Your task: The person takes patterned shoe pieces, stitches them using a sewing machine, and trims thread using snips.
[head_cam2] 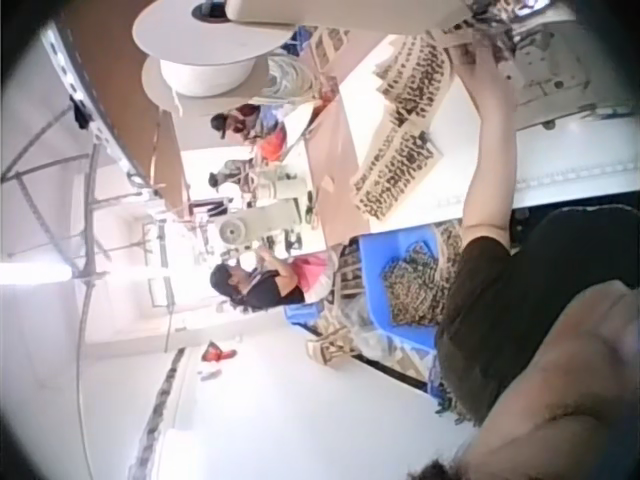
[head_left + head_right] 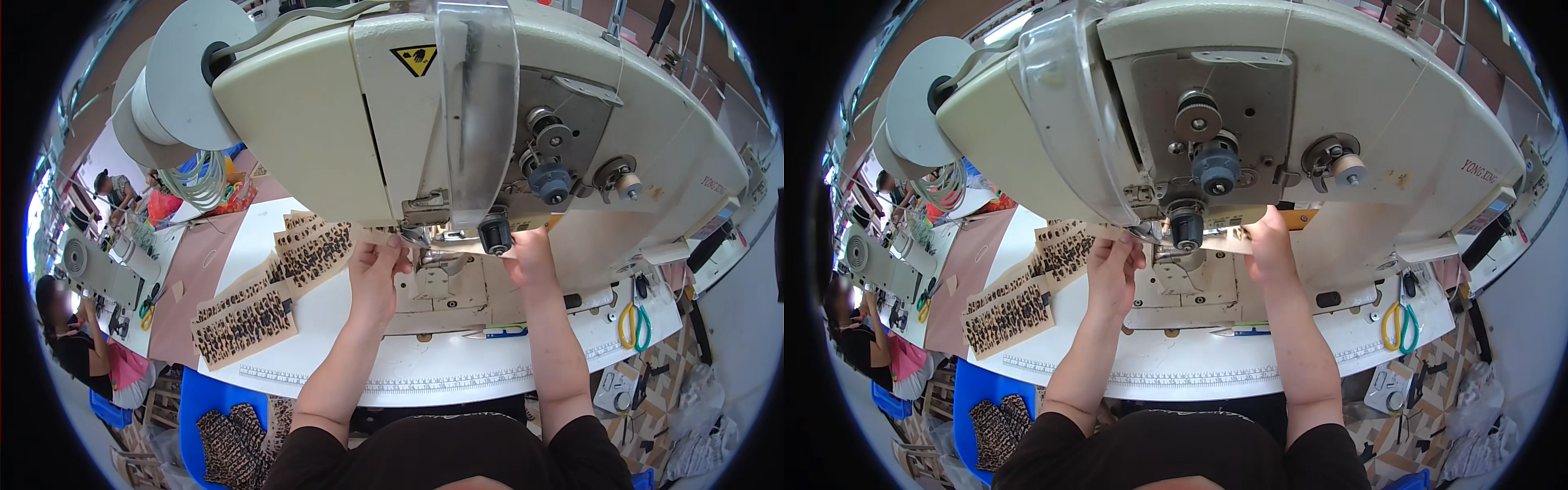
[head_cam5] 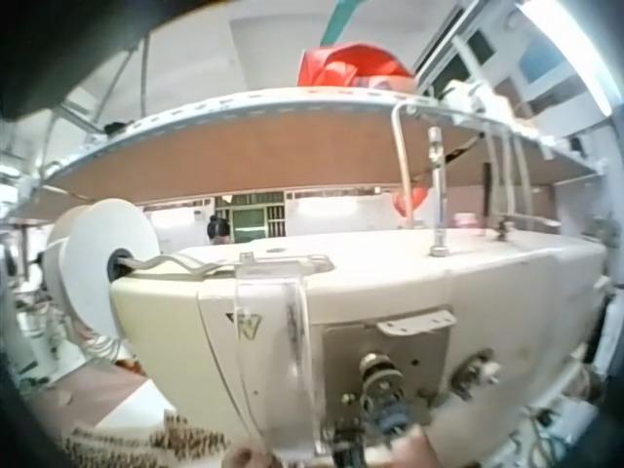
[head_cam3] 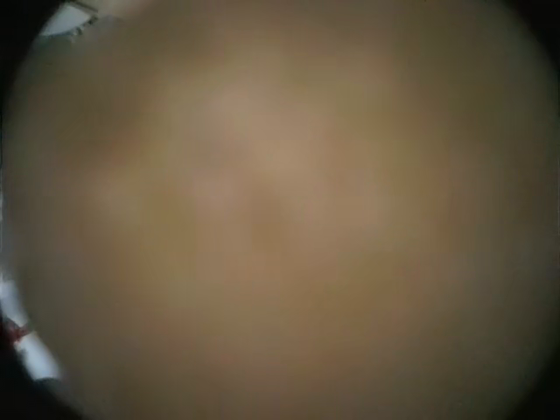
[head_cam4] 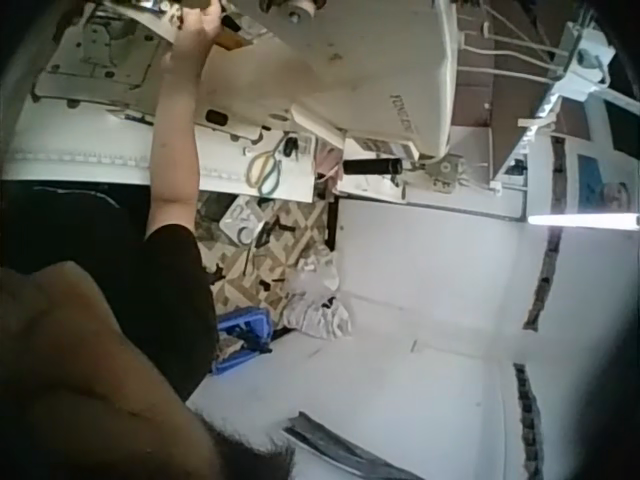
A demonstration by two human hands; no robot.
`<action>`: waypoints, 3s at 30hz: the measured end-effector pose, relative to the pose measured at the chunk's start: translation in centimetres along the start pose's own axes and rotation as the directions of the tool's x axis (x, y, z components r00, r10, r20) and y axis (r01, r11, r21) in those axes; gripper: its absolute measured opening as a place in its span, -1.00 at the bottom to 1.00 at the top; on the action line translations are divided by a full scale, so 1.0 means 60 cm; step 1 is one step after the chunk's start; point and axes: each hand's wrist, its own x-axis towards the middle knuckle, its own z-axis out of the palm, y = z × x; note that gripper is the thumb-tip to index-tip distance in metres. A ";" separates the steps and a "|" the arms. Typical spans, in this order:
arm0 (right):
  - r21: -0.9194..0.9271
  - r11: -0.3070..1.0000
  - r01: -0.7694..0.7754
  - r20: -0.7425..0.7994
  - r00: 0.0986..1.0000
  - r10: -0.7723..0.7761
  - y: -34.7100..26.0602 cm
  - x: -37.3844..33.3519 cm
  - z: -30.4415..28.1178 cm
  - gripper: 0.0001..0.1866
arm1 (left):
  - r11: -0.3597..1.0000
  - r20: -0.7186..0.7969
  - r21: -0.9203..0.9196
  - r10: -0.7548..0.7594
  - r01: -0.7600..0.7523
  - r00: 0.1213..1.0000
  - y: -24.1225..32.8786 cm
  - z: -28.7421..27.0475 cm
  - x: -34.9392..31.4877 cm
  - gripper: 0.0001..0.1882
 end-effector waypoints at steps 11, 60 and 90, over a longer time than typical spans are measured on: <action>-0.790 0.613 -0.015 0.266 0.893 0.364 -0.049 -0.161 -0.074 -0.90 | 0.903 0.283 -0.277 -0.251 0.329 0.926 -0.049 -0.041 -0.176 -0.19; -0.447 0.892 0.070 0.000 0.997 -0.079 0.000 -0.121 0.011 -0.93 | 0.971 0.091 -0.024 -0.233 0.236 0.968 0.049 -0.077 -0.010 -0.81; -0.531 0.837 0.132 -0.003 0.988 -0.157 0.011 -0.051 0.042 -0.85 | 0.983 0.125 -0.038 -0.175 0.180 0.977 0.064 -0.082 0.043 -0.69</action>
